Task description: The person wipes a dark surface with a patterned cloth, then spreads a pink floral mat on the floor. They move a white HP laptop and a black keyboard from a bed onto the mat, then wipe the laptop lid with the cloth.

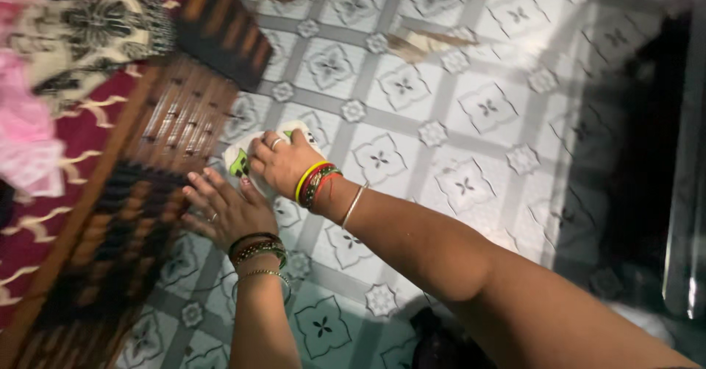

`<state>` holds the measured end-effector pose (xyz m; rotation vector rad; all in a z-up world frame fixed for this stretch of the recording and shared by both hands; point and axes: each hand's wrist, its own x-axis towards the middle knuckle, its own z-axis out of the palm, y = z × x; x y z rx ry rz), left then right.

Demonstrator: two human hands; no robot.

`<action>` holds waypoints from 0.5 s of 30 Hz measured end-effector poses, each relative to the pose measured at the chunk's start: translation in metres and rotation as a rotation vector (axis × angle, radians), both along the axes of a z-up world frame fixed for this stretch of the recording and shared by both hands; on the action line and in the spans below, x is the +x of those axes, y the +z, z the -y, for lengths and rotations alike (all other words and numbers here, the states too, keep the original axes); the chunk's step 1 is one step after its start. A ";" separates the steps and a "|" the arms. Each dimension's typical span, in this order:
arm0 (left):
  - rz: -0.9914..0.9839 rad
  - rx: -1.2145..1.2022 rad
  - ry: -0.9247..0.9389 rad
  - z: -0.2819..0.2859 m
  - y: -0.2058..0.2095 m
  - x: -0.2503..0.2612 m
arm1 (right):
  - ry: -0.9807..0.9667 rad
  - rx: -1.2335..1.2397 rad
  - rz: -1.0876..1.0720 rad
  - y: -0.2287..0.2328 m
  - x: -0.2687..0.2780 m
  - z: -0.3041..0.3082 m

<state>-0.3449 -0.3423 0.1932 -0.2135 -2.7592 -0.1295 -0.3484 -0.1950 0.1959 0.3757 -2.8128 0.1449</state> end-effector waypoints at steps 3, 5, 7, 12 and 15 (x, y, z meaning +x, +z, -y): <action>-0.059 0.015 0.041 0.012 0.017 -0.014 | 0.058 0.007 -0.067 0.031 -0.025 0.001; -0.077 0.063 0.052 0.019 0.029 -0.022 | 0.103 -0.031 -0.131 0.050 -0.040 0.002; -0.099 0.083 0.109 0.027 0.040 -0.027 | 0.168 -0.028 -0.132 0.068 -0.053 0.005; -0.071 0.063 0.370 0.051 0.061 -0.022 | 0.356 0.045 0.074 0.099 -0.069 0.028; -0.084 0.125 0.505 0.062 0.075 -0.013 | 0.479 0.126 -0.020 0.113 -0.065 0.043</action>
